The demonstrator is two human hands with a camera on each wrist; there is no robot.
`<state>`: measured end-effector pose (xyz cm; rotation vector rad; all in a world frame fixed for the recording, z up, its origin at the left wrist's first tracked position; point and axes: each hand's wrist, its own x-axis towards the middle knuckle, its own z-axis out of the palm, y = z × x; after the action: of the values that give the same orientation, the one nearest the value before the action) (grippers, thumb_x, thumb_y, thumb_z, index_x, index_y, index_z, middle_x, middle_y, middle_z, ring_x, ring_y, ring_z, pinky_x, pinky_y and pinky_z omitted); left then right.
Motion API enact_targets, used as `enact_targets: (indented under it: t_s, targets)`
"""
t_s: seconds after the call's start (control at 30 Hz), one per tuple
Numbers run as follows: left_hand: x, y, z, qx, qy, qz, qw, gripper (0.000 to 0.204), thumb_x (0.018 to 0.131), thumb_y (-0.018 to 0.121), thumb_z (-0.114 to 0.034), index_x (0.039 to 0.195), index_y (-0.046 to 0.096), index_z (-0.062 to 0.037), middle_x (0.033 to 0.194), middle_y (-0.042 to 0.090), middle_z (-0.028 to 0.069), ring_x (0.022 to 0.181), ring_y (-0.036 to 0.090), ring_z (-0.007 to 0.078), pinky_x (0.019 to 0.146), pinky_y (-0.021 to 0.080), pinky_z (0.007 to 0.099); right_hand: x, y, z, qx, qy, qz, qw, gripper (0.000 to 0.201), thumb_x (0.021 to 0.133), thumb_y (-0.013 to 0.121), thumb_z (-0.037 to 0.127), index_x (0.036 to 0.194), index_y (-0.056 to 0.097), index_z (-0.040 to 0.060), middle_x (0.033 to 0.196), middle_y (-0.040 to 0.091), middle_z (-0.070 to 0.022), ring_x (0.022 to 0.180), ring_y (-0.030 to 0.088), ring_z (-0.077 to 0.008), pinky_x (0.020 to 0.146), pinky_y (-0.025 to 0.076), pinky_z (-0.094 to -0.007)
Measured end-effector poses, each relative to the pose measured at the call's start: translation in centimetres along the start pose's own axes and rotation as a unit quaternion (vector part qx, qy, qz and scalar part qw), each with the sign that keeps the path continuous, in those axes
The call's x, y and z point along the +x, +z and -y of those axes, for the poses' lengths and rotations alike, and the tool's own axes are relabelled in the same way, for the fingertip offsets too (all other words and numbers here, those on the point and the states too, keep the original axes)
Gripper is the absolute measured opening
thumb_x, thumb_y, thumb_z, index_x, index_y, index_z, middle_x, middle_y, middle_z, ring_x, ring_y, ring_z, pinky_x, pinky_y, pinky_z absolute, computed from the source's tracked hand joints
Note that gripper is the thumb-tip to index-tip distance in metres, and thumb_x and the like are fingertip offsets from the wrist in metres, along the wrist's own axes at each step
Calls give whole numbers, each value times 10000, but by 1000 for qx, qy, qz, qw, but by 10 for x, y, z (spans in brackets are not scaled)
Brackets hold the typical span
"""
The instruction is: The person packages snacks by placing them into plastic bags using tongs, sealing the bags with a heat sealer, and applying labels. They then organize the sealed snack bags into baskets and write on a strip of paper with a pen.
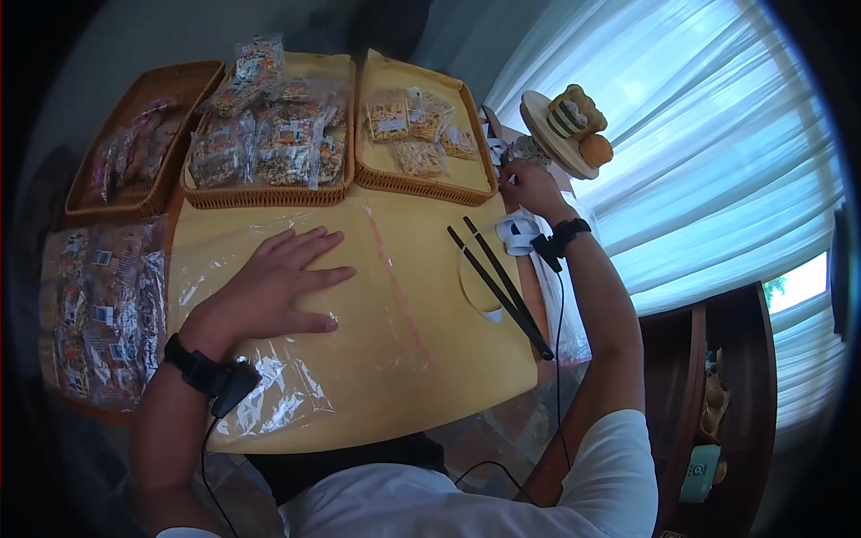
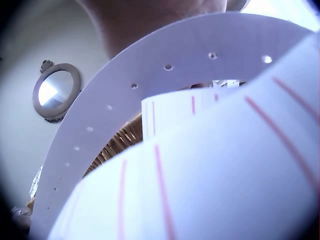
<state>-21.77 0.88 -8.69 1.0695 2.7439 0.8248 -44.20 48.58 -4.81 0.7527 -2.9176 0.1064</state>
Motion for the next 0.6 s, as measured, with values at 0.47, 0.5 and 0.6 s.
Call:
enact_targets:
  t_s: [0.47, 0.5, 0.6]
  targets:
    - [-1, 3, 3, 2, 8, -7, 1000, 730, 893, 808, -545, 1537, 628, -254, 1718, 396, 166, 1612, 322, 356, 1333, 173, 541, 5, 1, -9, 61, 45, -18, 997, 161, 896, 762, 149, 1018, 704, 62, 990, 758, -116, 918, 723, -354, 849, 561, -460]
    - [-2, 3, 4, 3, 11, -8, 1000, 729, 896, 803, -551, 1537, 628, -251, 1717, 396, 169, 1612, 321, 358, 1333, 174, 542, 5, 0, -9, 34, 34, -9, 999, 181, 893, 778, 167, 1032, 721, 67, 1020, 757, -121, 958, 720, -348, 875, 561, -454]
    - [-2, 6, 7, 10, 22, -11, 1000, 727, 903, 798, -549, 1536, 628, -236, 1721, 389, 173, 1615, 316, 358, 1331, 173, 545, 3, -7, -7, 2, 16, 8, 1000, 214, 904, 797, 187, 1082, 759, 74, 1054, 742, -128, 1012, 710, -320, 904, 557, -434]
